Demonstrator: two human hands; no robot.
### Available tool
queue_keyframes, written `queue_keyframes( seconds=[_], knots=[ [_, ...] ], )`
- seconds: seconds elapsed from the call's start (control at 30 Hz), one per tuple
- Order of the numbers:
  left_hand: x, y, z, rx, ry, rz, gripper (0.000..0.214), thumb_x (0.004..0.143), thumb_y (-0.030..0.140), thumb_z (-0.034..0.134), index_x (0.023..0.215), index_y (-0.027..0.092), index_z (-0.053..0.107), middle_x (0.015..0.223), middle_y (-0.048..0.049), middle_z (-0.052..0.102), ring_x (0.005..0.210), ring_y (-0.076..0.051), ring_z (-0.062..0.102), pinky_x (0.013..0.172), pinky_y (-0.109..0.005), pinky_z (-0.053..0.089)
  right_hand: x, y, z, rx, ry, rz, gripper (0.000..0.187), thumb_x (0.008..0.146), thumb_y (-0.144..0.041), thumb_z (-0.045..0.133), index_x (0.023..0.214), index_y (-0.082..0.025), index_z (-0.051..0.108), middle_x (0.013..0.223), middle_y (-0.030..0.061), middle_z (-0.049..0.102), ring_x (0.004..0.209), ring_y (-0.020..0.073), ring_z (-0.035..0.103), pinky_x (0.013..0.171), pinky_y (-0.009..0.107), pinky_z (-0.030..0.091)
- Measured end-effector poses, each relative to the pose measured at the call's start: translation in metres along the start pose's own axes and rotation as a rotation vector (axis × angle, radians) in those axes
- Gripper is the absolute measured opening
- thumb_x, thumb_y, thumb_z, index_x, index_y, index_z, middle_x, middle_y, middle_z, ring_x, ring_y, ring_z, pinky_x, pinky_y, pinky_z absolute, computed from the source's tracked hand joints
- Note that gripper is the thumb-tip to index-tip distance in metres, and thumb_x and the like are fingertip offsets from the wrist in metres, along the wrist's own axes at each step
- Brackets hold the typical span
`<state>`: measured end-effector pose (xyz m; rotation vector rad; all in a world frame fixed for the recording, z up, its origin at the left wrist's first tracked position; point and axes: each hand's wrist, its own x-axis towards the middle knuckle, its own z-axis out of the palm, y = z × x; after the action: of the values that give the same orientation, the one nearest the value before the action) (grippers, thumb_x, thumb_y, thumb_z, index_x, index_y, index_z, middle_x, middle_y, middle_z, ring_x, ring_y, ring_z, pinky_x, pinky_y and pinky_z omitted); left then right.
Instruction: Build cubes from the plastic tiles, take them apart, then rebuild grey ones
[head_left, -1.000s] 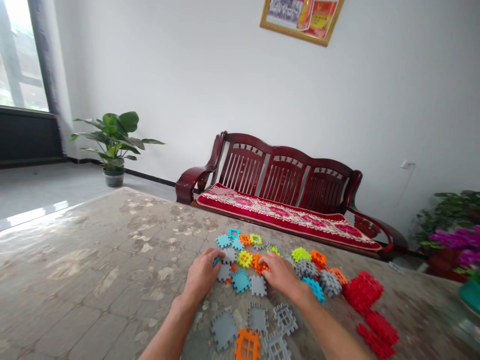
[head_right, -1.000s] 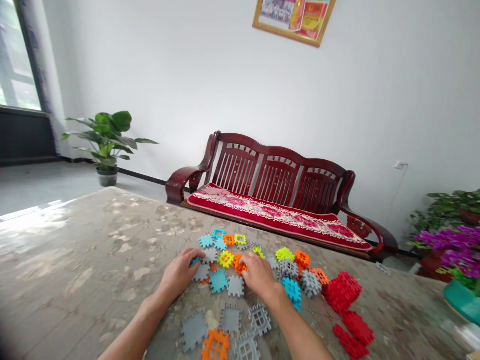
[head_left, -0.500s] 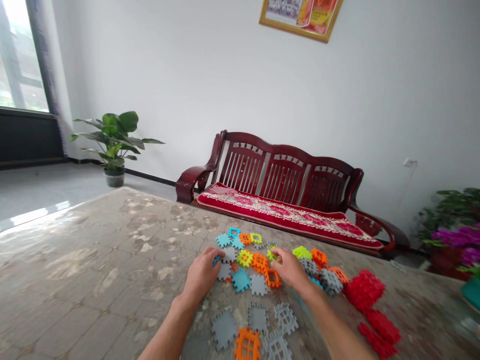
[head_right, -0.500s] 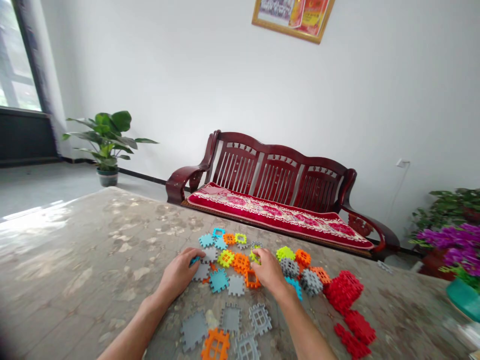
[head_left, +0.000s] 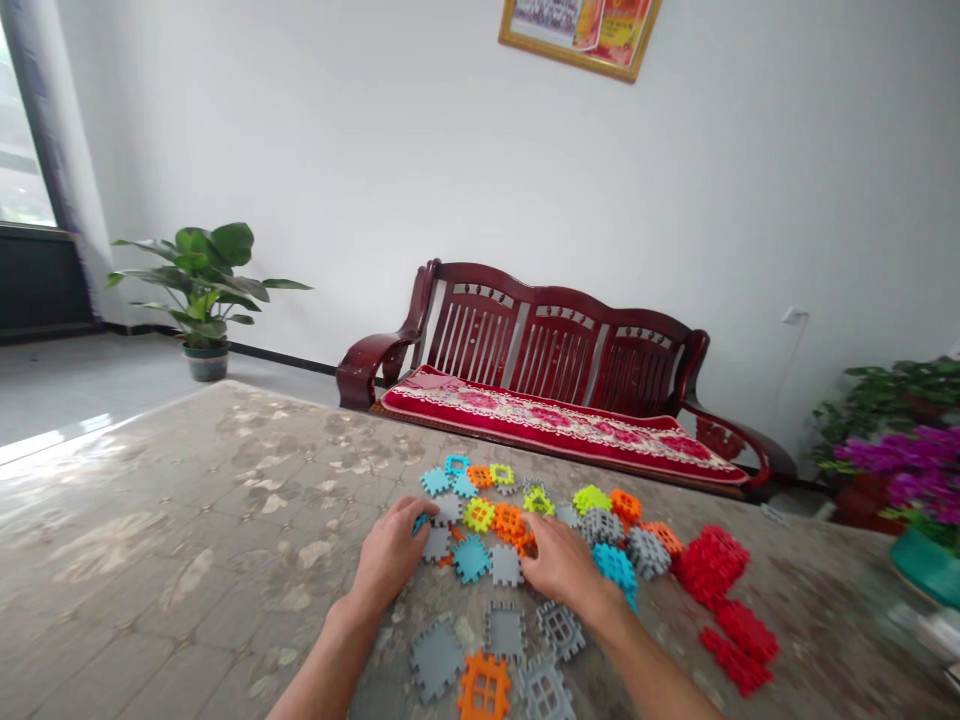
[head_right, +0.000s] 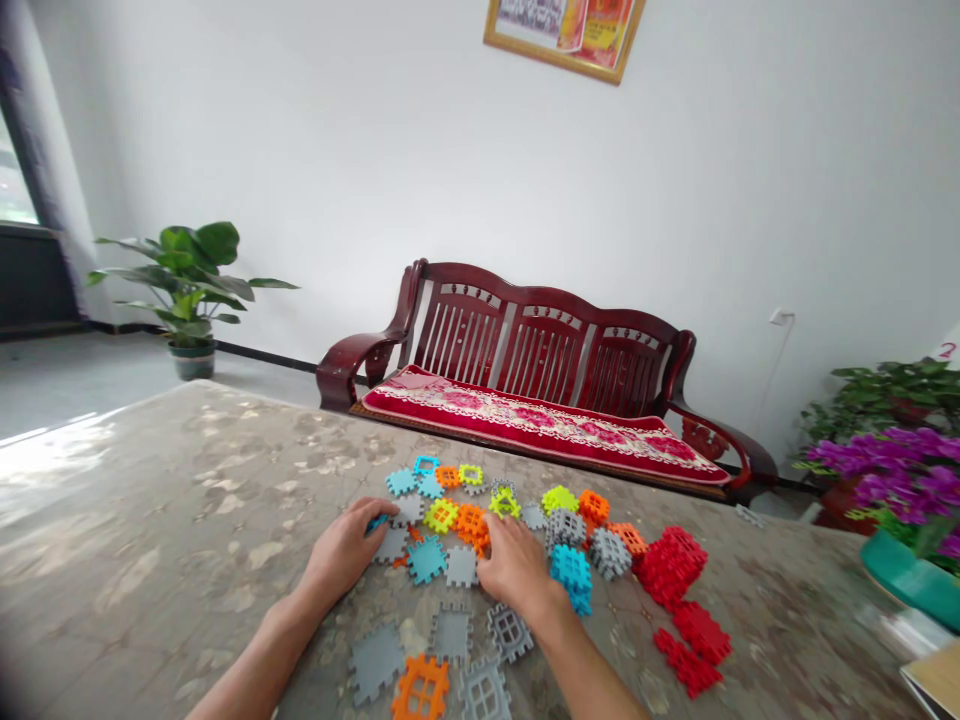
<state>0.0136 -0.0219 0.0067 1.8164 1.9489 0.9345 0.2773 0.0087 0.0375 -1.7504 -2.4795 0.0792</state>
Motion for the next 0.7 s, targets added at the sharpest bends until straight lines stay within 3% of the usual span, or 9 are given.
queue_keyframes(
  seconds=[0.17, 0.43, 0.57, 0.7],
  knots=[
    [0.001, -0.002, 0.001, 0.004, 0.003, 0.011, 0.033, 0.082, 0.017, 0.045, 0.103, 0.027, 0.068, 0.119, -0.0005, 0.065, 0.106, -0.018, 0.064, 0.092, -0.027, 0.045, -0.005, 0.001, -0.001, -0.033, -0.035, -0.059, 0.061, 0.073, -0.008, 0.050, 0.133, -0.020, 0.054, 0.131, 0.0114, 0.061, 0.122, 0.0261, 0.053, 0.101, 0.035, 0.037],
    [0.003, -0.005, 0.001, 0.010, 0.004, 0.024, 0.032, 0.082, 0.019, 0.046, 0.103, 0.027, 0.068, 0.117, -0.0006, 0.066, 0.105, -0.018, 0.064, 0.095, -0.028, 0.045, -0.012, -0.004, -0.011, 0.015, -0.028, -0.075, 0.046, 0.075, -0.015, 0.052, 0.120, -0.019, 0.061, 0.117, 0.0123, 0.067, 0.112, 0.0283, 0.059, 0.095, 0.037, 0.042],
    [0.004, -0.007, 0.002, 0.004, 0.025, 0.031, 0.030, 0.082, 0.021, 0.047, 0.101, 0.028, 0.069, 0.116, 0.0006, 0.067, 0.105, -0.017, 0.065, 0.095, -0.027, 0.046, -0.014, 0.005, -0.028, 0.212, 0.106, -0.168, 0.056, 0.073, -0.020, 0.058, 0.129, -0.022, 0.058, 0.124, 0.0084, 0.067, 0.113, 0.0257, 0.061, 0.098, 0.035, 0.044],
    [0.004, -0.009, 0.002, 0.014, 0.013, 0.030, 0.031, 0.082, 0.022, 0.046, 0.102, 0.028, 0.069, 0.118, 0.0003, 0.066, 0.106, -0.018, 0.064, 0.097, -0.029, 0.046, 0.000, 0.054, -0.051, 0.336, 0.298, -0.150, 0.059, 0.073, -0.017, 0.056, 0.132, -0.021, 0.055, 0.131, 0.0076, 0.063, 0.120, 0.0221, 0.058, 0.105, 0.035, 0.042]
  ],
)
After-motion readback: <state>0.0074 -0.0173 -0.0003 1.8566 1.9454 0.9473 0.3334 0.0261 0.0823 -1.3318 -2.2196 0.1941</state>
